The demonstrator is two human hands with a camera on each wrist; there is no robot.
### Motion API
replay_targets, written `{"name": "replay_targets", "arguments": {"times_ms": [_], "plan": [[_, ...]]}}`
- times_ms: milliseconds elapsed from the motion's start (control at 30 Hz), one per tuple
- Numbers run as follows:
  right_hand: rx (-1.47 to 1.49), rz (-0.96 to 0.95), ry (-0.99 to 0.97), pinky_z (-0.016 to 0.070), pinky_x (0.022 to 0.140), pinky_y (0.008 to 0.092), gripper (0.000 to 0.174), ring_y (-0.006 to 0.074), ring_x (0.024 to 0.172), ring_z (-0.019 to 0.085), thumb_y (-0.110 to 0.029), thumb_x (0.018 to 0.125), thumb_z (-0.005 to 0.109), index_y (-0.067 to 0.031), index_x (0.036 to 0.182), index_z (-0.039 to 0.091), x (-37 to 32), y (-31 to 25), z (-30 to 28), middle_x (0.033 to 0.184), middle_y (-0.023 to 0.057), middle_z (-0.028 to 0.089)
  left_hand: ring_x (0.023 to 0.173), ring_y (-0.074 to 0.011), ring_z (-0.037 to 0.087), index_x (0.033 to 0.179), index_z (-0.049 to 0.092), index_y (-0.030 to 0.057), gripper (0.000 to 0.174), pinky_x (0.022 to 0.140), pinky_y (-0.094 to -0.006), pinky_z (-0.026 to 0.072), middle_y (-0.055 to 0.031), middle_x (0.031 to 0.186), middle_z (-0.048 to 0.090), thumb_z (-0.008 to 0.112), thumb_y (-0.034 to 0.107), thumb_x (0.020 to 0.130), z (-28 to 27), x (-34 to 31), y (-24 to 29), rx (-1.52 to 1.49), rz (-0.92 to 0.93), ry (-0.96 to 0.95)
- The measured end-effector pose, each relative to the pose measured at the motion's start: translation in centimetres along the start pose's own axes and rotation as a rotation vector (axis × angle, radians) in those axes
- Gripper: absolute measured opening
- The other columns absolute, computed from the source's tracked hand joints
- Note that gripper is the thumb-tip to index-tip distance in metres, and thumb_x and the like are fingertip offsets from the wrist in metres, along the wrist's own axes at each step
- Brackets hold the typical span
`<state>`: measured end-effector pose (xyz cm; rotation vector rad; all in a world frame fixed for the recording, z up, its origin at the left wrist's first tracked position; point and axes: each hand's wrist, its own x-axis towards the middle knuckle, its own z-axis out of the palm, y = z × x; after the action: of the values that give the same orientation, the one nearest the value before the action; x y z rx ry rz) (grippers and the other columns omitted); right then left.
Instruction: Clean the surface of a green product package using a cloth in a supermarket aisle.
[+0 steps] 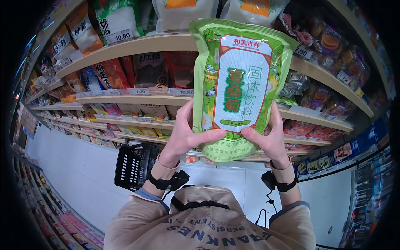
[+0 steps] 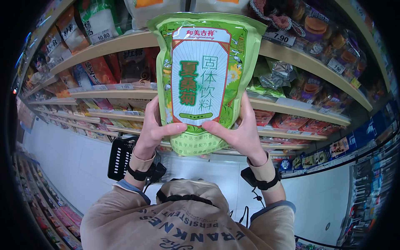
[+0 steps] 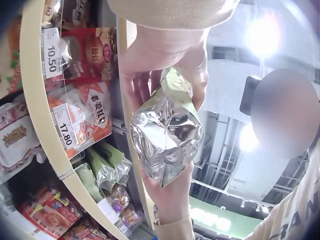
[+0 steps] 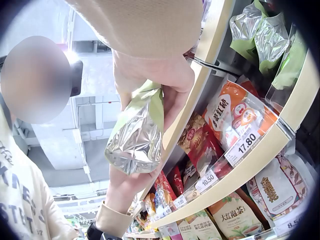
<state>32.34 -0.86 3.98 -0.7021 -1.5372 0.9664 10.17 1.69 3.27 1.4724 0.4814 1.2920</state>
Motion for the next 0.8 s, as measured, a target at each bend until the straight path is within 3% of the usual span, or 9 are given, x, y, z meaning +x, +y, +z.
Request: {"name": "replay_targets", "arguments": {"times_ms": [233, 300, 333, 367, 433, 467, 600, 700, 800], "plan": [[-0.069, 0.007, -0.038, 0.0462, 0.103, 0.0357, 0.094, 0.0207, 0.122, 0.055, -0.017, 0.075, 0.088, -0.0007, 0.146, 0.028, -0.1, 0.1, -0.4, 0.136, 0.0145, 0.051, 0.106, -0.0167, 0.062, 0.128, 0.053, -0.0042, 0.068, 0.094, -0.0328, 0.0498, -0.0105, 0.118, 0.064, 0.086, 0.011, 0.071, -0.1, -0.5, -0.4, 0.039, 0.075, -0.041], [-0.120, 0.016, 0.080, 0.0484, 0.100, 0.0352, 0.094, 0.0203, 0.122, 0.055, -0.016, 0.074, 0.088, -0.0006, 0.145, 0.028, 0.0, 0.0, 0.0, 0.136, 0.0173, 0.051, 0.102, -0.0162, 0.064, 0.125, 0.055, -0.0033, 0.064, 0.092, -0.0321, 0.0508, -0.0102, 0.114, 0.066, 0.086, 0.011, 0.071, -0.1, -0.5, -0.9, 0.099, 0.101, 0.034], [-0.217, -0.188, 0.178, 0.0507, 0.096, 0.0339, 0.090, 0.0217, 0.118, 0.058, -0.014, 0.074, 0.088, -0.0002, 0.143, 0.032, 0.6, 0.6, 0.3, 0.135, 0.0188, 0.051, 0.102, -0.0162, 0.064, 0.125, 0.055, -0.0033, 0.064, 0.092, -0.0321, 0.0508, -0.0102, 0.114, 0.066, 0.086, 0.011, 0.071, -0.2, -0.6, -0.9, 0.100, 0.104, 0.032], [-0.218, -0.193, 0.180, 0.0507, 0.096, 0.0339, 0.090, 0.0217, 0.118, 0.058, -0.014, 0.074, 0.088, -0.0002, 0.143, 0.032, 0.7, 0.5, 0.2, 0.135, 0.0188, 0.051, 0.101, -0.0173, 0.065, 0.124, 0.055, -0.0040, 0.064, 0.091, -0.0326, 0.0513, -0.0107, 0.114, 0.066, 0.086, 0.011, 0.070, -0.2, -0.5, -0.9, 0.188, 0.105, 0.084], [-0.668, -0.267, 0.286, 0.0543, 0.087, 0.0308, 0.085, 0.0243, 0.114, 0.061, -0.014, 0.072, 0.088, -0.0005, 0.140, 0.039, 0.4, 0.3, -0.3, 0.137, 0.0185, 0.049, 0.101, -0.0184, 0.065, 0.124, 0.054, -0.0047, 0.064, 0.091, -0.0331, 0.0517, -0.0113, 0.113, 0.067, 0.085, 0.011, 0.069, -0.1, -0.7, -1.0, 0.275, 0.105, 0.140], [-0.572, -0.207, 0.083, 0.0569, 0.081, 0.0307, 0.086, 0.0269, 0.111, 0.062, -0.021, 0.071, 0.089, -0.0005, 0.140, 0.042, -0.2, 0.2, -0.8, 0.139, 0.0189, 0.047, 0.098, -0.0187, 0.066, 0.121, 0.056, -0.0043, 0.061, 0.088, -0.0328, 0.0527, -0.0111, 0.110, 0.067, 0.085, 0.012, 0.070, 0.1, -0.7, -1.1, 0.375, 0.169, 0.198], [-0.559, -0.205, 0.048, 0.0582, 0.084, 0.0367, 0.095, 0.0283, 0.113, 0.061, -0.034, 0.071, 0.088, 0.0010, 0.144, 0.039, -0.7, -1.0, 1.7, 0.139, 0.0216, 0.046, 0.089, -0.0246, 0.069, 0.114, 0.064, -0.0023, 0.058, 0.078, -0.0344, 0.0550, -0.0154, 0.107, 0.068, 0.088, 0.018, 0.065, 1.7, -0.7, -0.9, 0.767, 0.413, 0.356], [-0.441, -0.193, 0.057, 0.0564, 0.088, 0.0384, 0.093, 0.0287, 0.114, 0.060, -0.033, 0.071, 0.088, 0.0017, 0.142, 0.039, -1.3, -1.1, 2.5, 0.140, 0.0223, 0.044, 0.090, -0.0298, 0.067, 0.120, 0.064, -0.0012, 0.066, 0.078, -0.0359, 0.0552, -0.0170, 0.110, 0.066, 0.089, 0.018, 0.061, 2.4, -0.5, -0.6, 0.914, 0.608, 0.294], [-0.202, -0.110, 0.034, 0.0540, 0.089, 0.0365, 0.075, 0.0246, 0.109, 0.062, -0.026, 0.074, 0.087, 0.0034, 0.132, 0.050, -1.8, 0.4, 2.1, 0.127, 0.0182, 0.056, 0.096, -0.0317, 0.065, 0.124, 0.066, 0.0029, 0.069, 0.087, -0.0405, 0.0511, -0.0180, 0.118, 0.064, 0.086, 0.022, 0.061, 3.8, -1.3, 1.1, 0.960, 0.615, 0.145]]}}
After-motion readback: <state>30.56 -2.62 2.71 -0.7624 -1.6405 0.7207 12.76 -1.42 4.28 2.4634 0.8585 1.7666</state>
